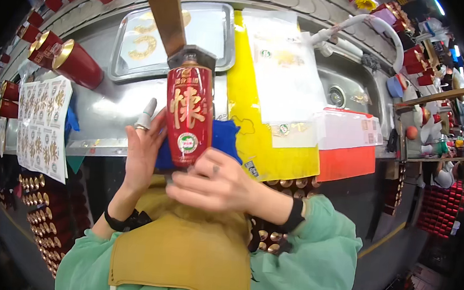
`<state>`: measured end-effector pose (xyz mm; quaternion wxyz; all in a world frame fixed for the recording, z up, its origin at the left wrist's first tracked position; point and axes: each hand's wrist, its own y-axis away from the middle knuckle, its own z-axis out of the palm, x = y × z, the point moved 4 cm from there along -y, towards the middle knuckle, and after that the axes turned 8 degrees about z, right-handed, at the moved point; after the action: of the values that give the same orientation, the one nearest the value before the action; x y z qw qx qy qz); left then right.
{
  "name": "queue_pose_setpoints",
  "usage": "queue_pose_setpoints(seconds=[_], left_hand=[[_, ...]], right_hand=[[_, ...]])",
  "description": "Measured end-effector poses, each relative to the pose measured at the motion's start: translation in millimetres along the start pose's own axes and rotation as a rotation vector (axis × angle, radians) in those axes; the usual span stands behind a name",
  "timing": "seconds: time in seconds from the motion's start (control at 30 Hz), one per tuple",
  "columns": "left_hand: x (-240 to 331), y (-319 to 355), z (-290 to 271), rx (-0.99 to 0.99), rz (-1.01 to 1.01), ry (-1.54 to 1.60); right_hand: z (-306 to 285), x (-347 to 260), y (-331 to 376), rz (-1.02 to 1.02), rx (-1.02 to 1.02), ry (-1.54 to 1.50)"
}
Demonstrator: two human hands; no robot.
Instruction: Manually applying and smoothing labels onto red liquor or oil bottles on an assembly line.
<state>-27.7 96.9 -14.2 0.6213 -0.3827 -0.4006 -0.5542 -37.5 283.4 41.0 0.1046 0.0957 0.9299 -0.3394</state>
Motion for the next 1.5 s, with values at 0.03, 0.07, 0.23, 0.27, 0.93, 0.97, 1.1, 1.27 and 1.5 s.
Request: queue_pose_setpoints(seconds=[0.03, 0.07, 0.23, 0.27, 0.93, 0.97, 1.1, 1.27, 1.5], left_hand=[[1, 3, 2, -0.014, 0.018, -0.003], [5, 7, 2, -0.03, 0.1, -0.084], [8, 45, 17, -0.362, 0.549, -1.041], [5, 50, 14, -0.393, 0.533, -1.135], [12, -12, 7, -0.214, 0.568, -1.091], [12, -12, 6, -0.217, 0.555, -1.076], [13, -16, 2, -0.236, 0.606, -1.074], [18, -32, -8, -0.331, 0.732, -1.136], [33, -109, -7, -0.5, 0.914, -1.43]], right_hand=[[4, -11, 7, 0.096, -0.035, -0.112], [4, -6, 12, 0.326, 0.035, -0.205], [15, 17, 36, 1.111, 0.585, -0.579], [19, 20, 35, 1.164, 0.53, -0.561], [-10, 92, -19, 1.129, 0.471, -0.199], [-11, 90, -17, 1.107, 0.581, -0.25], [1, 92, -19, 1.068, 0.358, -0.356], [-10, 102, -4, 1.053, 0.41, 0.025], [-15, 94, 19, 1.141, 0.421, -0.231]])
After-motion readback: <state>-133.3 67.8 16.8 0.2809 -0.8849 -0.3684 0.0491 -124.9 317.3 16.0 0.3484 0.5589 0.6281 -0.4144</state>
